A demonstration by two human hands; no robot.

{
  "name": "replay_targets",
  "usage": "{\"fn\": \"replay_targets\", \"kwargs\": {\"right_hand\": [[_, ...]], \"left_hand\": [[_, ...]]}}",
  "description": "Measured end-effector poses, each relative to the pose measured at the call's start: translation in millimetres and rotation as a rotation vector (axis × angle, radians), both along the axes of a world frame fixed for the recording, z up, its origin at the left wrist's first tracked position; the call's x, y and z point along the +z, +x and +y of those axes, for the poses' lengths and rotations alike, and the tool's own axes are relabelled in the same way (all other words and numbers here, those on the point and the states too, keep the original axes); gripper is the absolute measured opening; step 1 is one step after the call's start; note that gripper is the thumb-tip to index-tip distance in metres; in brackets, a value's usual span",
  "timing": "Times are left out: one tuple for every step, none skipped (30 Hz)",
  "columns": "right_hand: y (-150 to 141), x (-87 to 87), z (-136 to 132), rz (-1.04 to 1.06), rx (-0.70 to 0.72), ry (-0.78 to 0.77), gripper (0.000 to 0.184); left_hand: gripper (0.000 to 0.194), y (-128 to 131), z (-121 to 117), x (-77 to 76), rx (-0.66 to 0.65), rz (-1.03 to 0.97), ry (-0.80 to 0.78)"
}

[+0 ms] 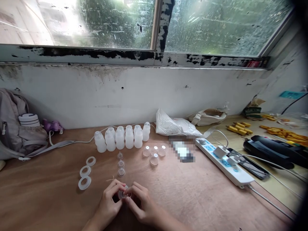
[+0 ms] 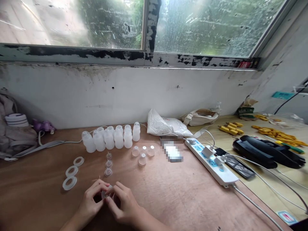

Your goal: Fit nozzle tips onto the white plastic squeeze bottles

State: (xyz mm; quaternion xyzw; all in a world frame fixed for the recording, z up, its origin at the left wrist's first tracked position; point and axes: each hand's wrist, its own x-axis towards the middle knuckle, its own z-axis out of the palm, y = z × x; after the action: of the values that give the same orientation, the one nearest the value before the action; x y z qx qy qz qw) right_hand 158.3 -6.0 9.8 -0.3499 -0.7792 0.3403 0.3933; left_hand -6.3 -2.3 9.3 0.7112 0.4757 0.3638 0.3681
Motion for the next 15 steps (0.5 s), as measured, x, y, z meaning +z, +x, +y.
{"fn": "replay_targets", "kwargs": {"right_hand": [[0.8,0.1,0.8,0.001,0.000,-0.002,0.014],[1.4,-0.1,1.7,0.004,0.000,-0.006,0.014],[1.8,-0.4,2.5,0.007,-0.001,-0.010,0.014],[2.0,-0.9,3.2,0.009,-0.002,-0.015,0.014],[2.0,-1.6,4.0,0.010,-0.005,-0.022,0.014],[1.9,-2.4,4.7,0.010,-0.008,-0.029,0.014],[1.7,-3.3,5.4,0.012,-0.013,-0.037,0.014],[1.4,-4.2,6.0,0.015,-0.018,-0.044,0.014],[1.2,-5.3,6.6,0.019,-0.024,-0.052,0.014],[1.0,-6.3,7.0,0.023,-0.032,-0.057,0.014],[0.9,-7.3,7.4,0.025,-0.040,-0.059,0.015],[0.9,-8.1,7.6,0.026,-0.047,-0.061,0.015],[0.9,-8.8,7.8,0.026,-0.053,-0.061,0.015],[1.0,-9.1,7.9,0.027,-0.055,-0.060,0.015],[1.0,-9.2,7.8,0.029,-0.057,-0.061,0.015]], "left_hand": [[0.005,0.3,0.3,-0.9,0.013,-0.012,-0.001],[0.005,0.8,0.5,-2.1,0.031,-0.030,0.000],[0.006,1.4,0.6,-3.5,0.049,-0.051,0.002],[0.008,2.2,0.6,-4.9,0.064,-0.071,0.004],[0.010,2.9,0.6,-6.1,0.074,-0.088,0.003],[0.013,3.7,0.5,-6.8,0.077,-0.100,-0.001],[0.015,4.4,0.6,-7.2,0.077,-0.108,-0.011],[0.016,5.0,0.7,-7.1,0.079,-0.114,-0.025],[0.018,5.7,0.8,-6.7,0.086,-0.122,-0.042],[0.020,6.3,0.9,-6.2,0.097,-0.131,-0.060],[0.021,6.9,1.1,-5.6,0.107,-0.141,-0.078],[0.021,7.5,1.2,-5.2,0.113,-0.150,-0.094],[0.022,8.0,1.3,-4.8,0.114,-0.159,-0.104],[0.021,8.3,1.4,-4.6,0.112,-0.166,-0.111],[0.021,8.5,1.6,-4.4,0.109,-0.170,-0.114]]}}
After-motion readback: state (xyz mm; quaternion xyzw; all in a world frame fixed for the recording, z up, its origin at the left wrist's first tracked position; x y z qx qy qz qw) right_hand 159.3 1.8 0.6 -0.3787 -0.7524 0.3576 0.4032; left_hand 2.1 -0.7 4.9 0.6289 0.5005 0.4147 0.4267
